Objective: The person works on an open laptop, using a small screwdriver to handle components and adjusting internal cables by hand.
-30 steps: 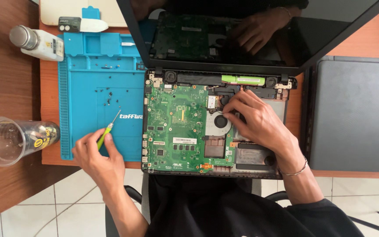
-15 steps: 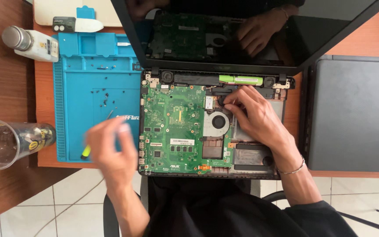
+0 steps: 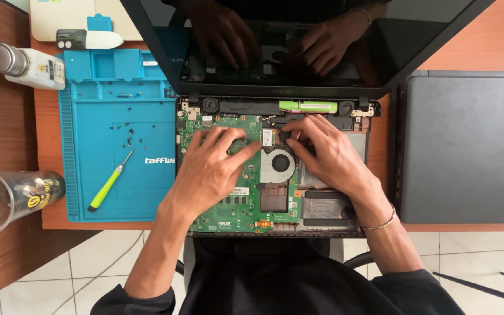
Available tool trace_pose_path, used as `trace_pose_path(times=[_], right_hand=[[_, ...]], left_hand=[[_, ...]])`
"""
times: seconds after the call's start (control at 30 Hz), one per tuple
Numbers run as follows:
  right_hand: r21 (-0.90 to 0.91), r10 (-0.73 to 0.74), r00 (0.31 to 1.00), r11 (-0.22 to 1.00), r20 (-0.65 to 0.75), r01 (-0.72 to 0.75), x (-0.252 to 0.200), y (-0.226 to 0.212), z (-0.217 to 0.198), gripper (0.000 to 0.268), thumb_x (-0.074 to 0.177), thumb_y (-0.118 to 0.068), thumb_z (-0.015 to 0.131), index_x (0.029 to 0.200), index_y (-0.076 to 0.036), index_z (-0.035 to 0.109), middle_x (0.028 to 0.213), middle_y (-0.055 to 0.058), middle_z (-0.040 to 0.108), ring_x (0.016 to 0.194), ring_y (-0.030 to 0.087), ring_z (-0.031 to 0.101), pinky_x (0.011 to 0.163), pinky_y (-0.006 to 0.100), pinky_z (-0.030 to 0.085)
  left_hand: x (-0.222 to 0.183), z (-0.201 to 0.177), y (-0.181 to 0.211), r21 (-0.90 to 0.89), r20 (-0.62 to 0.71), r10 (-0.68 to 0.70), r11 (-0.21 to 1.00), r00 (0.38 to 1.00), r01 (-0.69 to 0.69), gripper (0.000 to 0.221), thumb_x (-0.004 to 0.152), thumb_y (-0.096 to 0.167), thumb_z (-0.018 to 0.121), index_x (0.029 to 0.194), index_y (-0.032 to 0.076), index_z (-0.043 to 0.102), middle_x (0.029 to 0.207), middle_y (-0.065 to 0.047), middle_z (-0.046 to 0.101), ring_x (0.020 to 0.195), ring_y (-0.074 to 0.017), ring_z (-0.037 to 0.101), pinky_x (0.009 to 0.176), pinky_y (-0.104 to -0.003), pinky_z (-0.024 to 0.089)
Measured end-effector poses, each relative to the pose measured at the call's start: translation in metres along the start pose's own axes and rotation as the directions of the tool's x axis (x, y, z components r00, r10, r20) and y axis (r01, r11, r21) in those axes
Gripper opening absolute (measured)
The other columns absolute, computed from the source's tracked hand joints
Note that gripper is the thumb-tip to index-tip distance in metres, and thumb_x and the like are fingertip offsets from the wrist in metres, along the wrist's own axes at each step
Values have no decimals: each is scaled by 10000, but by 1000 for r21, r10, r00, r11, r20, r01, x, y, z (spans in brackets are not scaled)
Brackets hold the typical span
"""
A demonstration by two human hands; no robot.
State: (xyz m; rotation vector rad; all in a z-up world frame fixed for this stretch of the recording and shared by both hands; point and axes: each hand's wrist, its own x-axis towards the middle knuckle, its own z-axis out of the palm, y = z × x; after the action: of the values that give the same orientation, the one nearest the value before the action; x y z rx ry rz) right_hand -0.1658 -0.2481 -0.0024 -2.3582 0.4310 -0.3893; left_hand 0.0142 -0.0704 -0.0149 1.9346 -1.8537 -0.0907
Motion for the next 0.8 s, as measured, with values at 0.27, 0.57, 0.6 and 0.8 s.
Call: trace_pose_path(times=[0.27,0.57,0.6,0.8], right_hand=[[-15,-22,1000,1000,11,22,1,-2,-2,187,934,-71,720,1098,-13,652,933,101,672,837,240,696,730,369,574],[-22,-30,1000,999,3,30,1,-3,-3,161,932,-72,721,1070,-17,659,923,100,665,836,245,690,727,374,567],[-28,-38,999,999,2,38,1,-3,-2,160,933,-72,720,1069,-16,658,923,100,666,839,247,688,728,373,568],[-35,-52,999,998,0,52,1,-1,-1,159,926,-69,726,1061,-15,662,923,93,672,852,246,687,734,374,570]], left_hand=[[0,10,-5,-79,-42,-11,997,999,8,298,867,87,745,1162,130,723,1179,-15,633,1119,-224,579,959,-433,439],[5,4,-9,-122,-50,-1,993,999,-5,238,905,99,730,1136,113,674,1148,-4,638,1090,-242,585,950,-431,444],[5,4,-10,-113,-38,4,994,999,-8,205,921,95,729,1118,117,677,1138,6,640,1083,-235,590,945,-424,449],[14,9,-14,-68,-14,93,993,996,-94,164,872,102,746,1033,111,716,1088,-18,642,1012,-225,603,835,-401,478]])
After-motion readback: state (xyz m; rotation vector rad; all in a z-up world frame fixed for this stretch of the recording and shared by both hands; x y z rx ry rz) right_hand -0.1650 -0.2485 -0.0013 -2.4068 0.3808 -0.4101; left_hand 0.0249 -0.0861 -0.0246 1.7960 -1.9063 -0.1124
